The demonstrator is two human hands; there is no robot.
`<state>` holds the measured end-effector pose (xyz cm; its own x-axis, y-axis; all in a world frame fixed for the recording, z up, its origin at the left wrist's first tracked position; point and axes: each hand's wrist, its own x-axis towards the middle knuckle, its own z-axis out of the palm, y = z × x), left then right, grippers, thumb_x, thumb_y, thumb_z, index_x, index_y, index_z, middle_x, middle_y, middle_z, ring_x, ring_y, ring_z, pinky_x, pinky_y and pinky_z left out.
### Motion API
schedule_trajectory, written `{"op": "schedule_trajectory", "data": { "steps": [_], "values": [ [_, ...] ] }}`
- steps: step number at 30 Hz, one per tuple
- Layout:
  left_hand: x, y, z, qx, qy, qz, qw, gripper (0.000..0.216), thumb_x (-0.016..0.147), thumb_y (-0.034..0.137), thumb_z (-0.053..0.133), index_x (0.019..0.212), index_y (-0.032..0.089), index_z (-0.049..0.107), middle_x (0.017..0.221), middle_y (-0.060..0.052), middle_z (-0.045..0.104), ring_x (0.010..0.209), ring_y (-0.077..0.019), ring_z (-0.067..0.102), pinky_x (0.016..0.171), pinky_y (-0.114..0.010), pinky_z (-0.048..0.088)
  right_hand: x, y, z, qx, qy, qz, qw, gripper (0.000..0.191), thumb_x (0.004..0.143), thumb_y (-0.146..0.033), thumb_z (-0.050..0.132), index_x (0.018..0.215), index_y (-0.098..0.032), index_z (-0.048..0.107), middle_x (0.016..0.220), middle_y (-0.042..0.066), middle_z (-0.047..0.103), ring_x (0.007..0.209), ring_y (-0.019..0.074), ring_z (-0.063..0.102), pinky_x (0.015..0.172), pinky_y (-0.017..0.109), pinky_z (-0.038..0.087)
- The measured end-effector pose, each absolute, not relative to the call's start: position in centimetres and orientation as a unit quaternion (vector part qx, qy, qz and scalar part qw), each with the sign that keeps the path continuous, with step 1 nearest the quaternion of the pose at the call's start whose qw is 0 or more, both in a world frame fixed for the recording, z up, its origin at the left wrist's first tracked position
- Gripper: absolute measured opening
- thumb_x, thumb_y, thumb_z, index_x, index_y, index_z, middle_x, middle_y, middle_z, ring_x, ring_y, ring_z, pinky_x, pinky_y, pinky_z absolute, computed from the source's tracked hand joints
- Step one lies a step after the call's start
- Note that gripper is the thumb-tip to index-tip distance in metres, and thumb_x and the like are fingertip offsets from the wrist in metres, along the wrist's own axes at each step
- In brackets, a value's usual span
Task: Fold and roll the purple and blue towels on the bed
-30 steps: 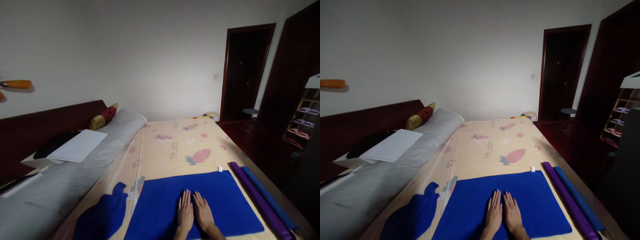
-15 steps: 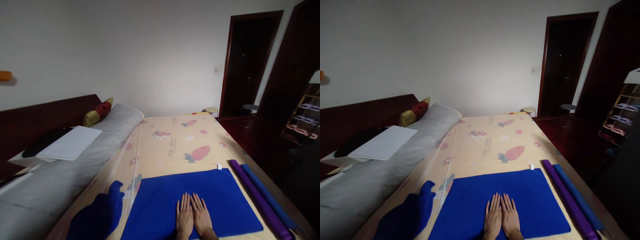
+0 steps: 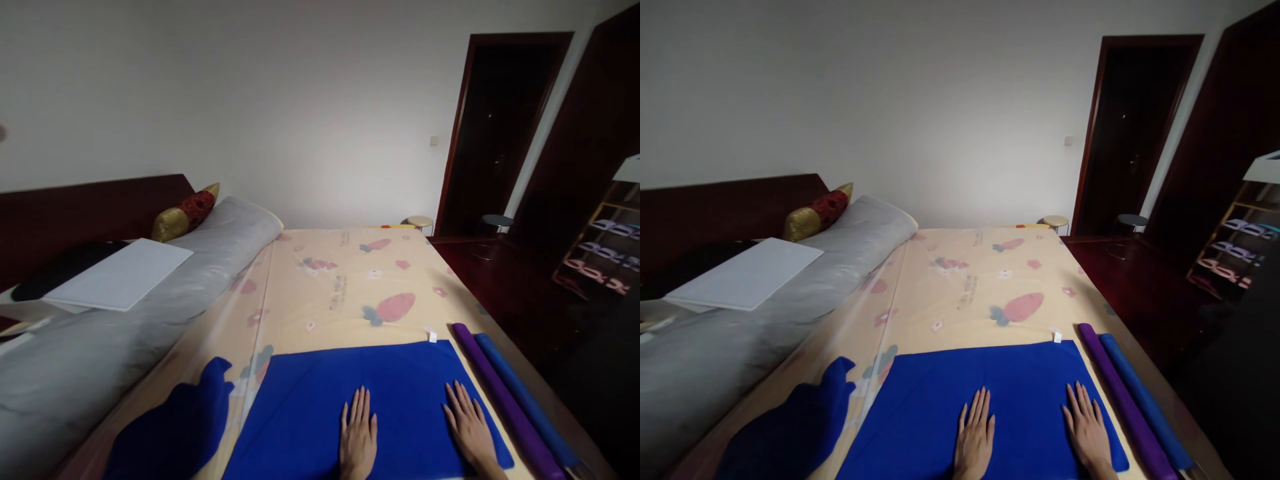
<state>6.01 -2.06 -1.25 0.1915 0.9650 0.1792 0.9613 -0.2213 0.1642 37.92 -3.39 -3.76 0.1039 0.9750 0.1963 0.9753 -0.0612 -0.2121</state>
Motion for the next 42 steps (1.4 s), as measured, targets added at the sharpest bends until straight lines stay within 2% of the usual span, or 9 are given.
{"op": "schedule_trajectory", "data": {
  "steps": [7, 11, 18, 23, 29, 34, 36, 40, 42],
  "values": [
    [5.7, -2.0, -2.5, 0.777, 0.614, 0.138, -0.011, 0.056, 0.096, 0.028, 0.029, 0.148, 0.03, 0.008, 0.155, 0.003, 0.026, 0.141, -0.0195, 0.033, 0.115, -0.044, 0.032, 24.2, -0.9, 0.5, -0.548, -0.806, 0.119, 0.188, 0.055, 0.098, -0.046, 0.03, 0.149, -0.033, 0.015, 0.156, 0.001, 0.021, 0.144, 0.0227, 0.023, 0.116, 0.047, 0.027],
    [5.0, -1.2, -4.4, 0.784, 0.605, 0.14, -0.008, 0.058, 0.093, 0.03, 0.035, 0.147, 0.031, 0.014, 0.153, 0.004, 0.03, 0.139, -0.02, 0.036, 0.114, -0.043, 0.036, 23.9, 1.7, 1.1, -0.402, -0.884, 0.179, 0.156, 0.055, 0.098, -0.043, 0.034, 0.148, -0.037, 0.014, 0.156, -0.001, 0.02, 0.143, 0.0194, 0.023, 0.117, 0.043, 0.024],
    [4.8, -0.5, -7.1, 0.767, 0.628, 0.132, -0.011, 0.06, 0.091, 0.023, 0.029, 0.146, 0.036, 0.008, 0.15, 0.005, 0.034, 0.135, -0.0197, 0.042, 0.109, -0.046, 0.042, 38.9, 8.0, -2.7, -0.641, -0.754, 0.064, 0.129, 0.057, 0.095, -0.056, 0.032, 0.145, -0.03, 0.032, 0.154, 0.004, 0.031, 0.143, 0.0225, 0.026, 0.116, 0.048, 0.025],
    [5.6, -0.9, -6.9, 0.732, 0.666, 0.143, -0.023, 0.067, 0.088, 0.02, 0.034, 0.145, 0.038, 0.005, 0.15, 0.008, 0.035, 0.136, -0.0218, 0.041, 0.112, -0.047, 0.039, 42.7, 8.9, -5.2, -0.713, -0.69, 0.011, 0.123, 0.063, 0.094, -0.057, 0.026, 0.148, -0.025, 0.027, 0.156, 0.003, 0.027, 0.145, 0.021, 0.021, 0.116, 0.047, 0.022],
    [4.6, -0.6, -7.0, 0.765, 0.63, 0.131, 0.0, 0.067, 0.088, 0.022, 0.036, 0.146, 0.037, 0.005, 0.149, 0.006, 0.035, 0.133, -0.0224, 0.044, 0.109, -0.046, 0.042, 41.9, 8.8, -5.7, -0.719, -0.684, 0.002, 0.127, 0.06, 0.093, -0.054, 0.023, 0.147, -0.028, 0.031, 0.155, 0.002, 0.031, 0.144, 0.0197, 0.023, 0.115, 0.049, 0.022],
    [4.4, -0.6, -6.9, 0.772, 0.617, 0.154, -0.014, 0.066, 0.089, 0.027, 0.038, 0.146, 0.038, 0.006, 0.15, 0.008, 0.033, 0.135, -0.0202, 0.042, 0.11, -0.042, 0.041, 39.9, 9.0, -4.1, -0.738, -0.656, -0.044, 0.152, 0.059, 0.09, -0.04, 0.026, 0.139, -0.014, 0.046, 0.15, 0.013, 0.039, 0.141, 0.0295, 0.03, 0.116, 0.057, 0.011],
    [4.4, -0.6, -6.9, 0.77, 0.618, 0.158, -0.016, 0.067, 0.089, 0.027, 0.039, 0.146, 0.038, 0.006, 0.15, 0.009, 0.033, 0.135, -0.0198, 0.042, 0.111, -0.041, 0.041, 37.0, 8.2, -3.4, -0.749, -0.638, -0.043, 0.17, 0.058, 0.089, -0.03, 0.023, 0.139, -0.011, 0.047, 0.149, 0.015, 0.04, 0.141, 0.031, 0.03, 0.116, 0.059, 0.013],
    [4.3, -0.3, -6.8, 0.77, 0.619, 0.155, -0.011, 0.066, 0.088, 0.025, 0.04, 0.144, 0.04, 0.008, 0.149, 0.009, 0.035, 0.134, -0.02, 0.043, 0.11, -0.042, 0.041, 27.4, 4.3, -3.6, -0.647, -0.731, 0.064, 0.208, 0.058, 0.089, -0.019, 0.022, 0.145, -0.025, 0.037, 0.154, 0.003, 0.031, 0.142, 0.0238, 0.027, 0.115, 0.051, 0.026],
    [4.3, -0.3, -6.5, 0.779, 0.61, 0.146, -0.001, 0.066, 0.088, 0.023, 0.04, 0.144, 0.039, 0.009, 0.15, 0.009, 0.033, 0.135, -0.0203, 0.042, 0.111, -0.042, 0.04, 23.0, 2.2, -4.2, -0.577, -0.781, 0.125, 0.201, 0.056, 0.09, -0.024, 0.03, 0.145, -0.034, 0.033, 0.153, -0.001, 0.03, 0.141, 0.0234, 0.03, 0.113, 0.047, 0.033]
  ]
}}
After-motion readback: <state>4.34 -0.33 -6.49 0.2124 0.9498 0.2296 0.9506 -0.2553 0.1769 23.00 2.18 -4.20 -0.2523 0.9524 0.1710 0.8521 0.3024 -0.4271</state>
